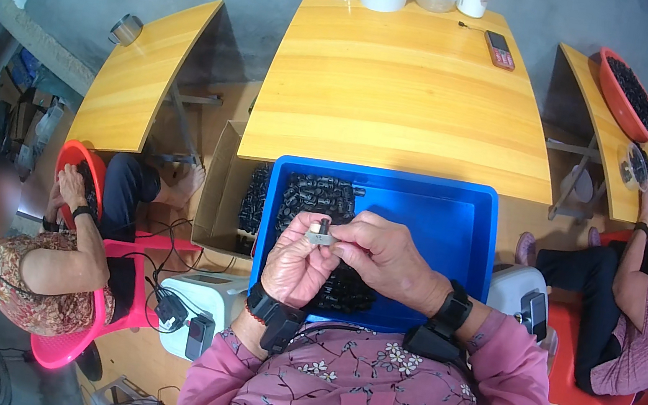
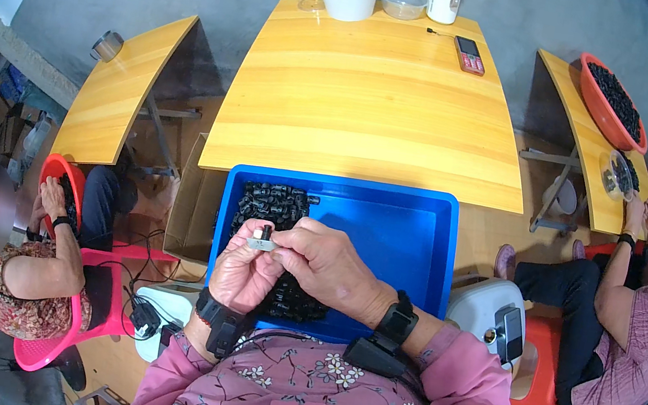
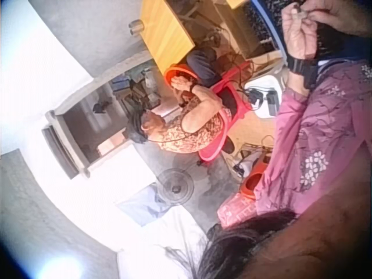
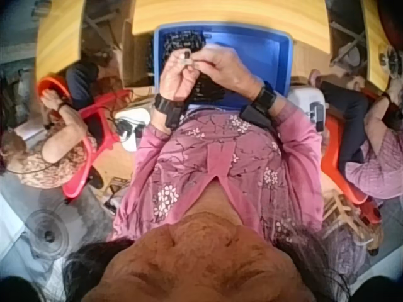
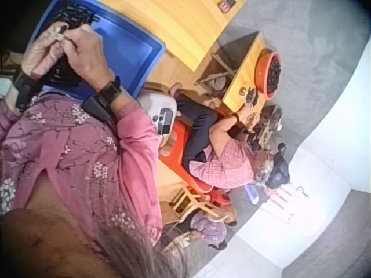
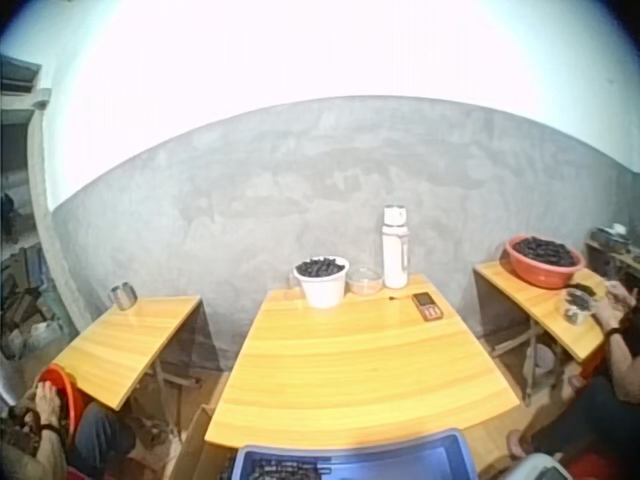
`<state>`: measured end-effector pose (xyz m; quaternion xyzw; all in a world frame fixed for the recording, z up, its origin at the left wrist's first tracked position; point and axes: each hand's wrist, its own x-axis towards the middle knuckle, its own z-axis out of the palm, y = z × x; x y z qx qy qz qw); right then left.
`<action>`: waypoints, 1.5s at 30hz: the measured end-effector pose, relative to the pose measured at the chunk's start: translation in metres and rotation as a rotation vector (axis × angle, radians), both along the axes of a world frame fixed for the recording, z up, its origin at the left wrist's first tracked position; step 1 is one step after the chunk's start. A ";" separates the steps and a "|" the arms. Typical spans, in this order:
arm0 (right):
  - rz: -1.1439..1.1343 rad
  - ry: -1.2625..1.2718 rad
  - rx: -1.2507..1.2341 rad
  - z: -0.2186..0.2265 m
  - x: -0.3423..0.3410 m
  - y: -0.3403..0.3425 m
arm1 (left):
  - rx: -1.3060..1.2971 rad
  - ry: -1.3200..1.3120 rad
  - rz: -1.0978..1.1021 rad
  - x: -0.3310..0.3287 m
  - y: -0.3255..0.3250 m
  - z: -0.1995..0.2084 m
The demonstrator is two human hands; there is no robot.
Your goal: The recorder is inserting white plastic plugs into small black plastic housings using a pink plastic strip to aid the assembly.
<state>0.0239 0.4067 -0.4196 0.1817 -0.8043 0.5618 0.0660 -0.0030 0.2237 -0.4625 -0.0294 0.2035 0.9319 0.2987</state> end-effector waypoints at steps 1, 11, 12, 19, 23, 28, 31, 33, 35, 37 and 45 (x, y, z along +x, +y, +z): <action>0.000 0.000 -0.001 0.000 0.000 0.000 | -0.001 0.000 0.000 0.000 0.000 0.000; -0.023 0.012 0.028 -0.003 0.000 0.000 | -0.059 0.011 0.013 0.002 0.000 0.000; -0.020 0.008 0.021 -0.003 0.000 0.000 | -0.061 0.018 0.015 0.002 0.000 -0.001; -0.013 0.009 0.015 -0.010 -0.002 0.001 | -0.058 0.047 0.026 0.002 0.001 0.001; -0.025 0.006 -0.034 -0.012 0.002 0.003 | -0.056 0.032 0.023 0.004 0.003 0.002; 0.002 0.010 -0.064 -0.010 0.003 0.003 | -0.031 0.023 0.043 0.002 0.004 0.000; 0.021 0.021 -0.006 -0.010 0.001 0.002 | -0.040 -0.003 0.055 0.002 0.003 0.000; 0.020 0.069 0.059 -0.005 0.001 0.002 | -0.044 0.000 0.029 0.000 0.001 -0.001; 0.018 0.074 0.076 -0.004 -0.001 0.001 | -0.042 0.006 0.039 0.000 0.001 -0.001; 0.016 0.080 0.094 -0.003 -0.002 0.002 | -0.039 0.012 0.050 0.000 0.001 -0.002; 0.024 0.016 0.119 -0.002 -0.004 0.001 | -0.062 0.049 0.062 0.000 -0.001 -0.003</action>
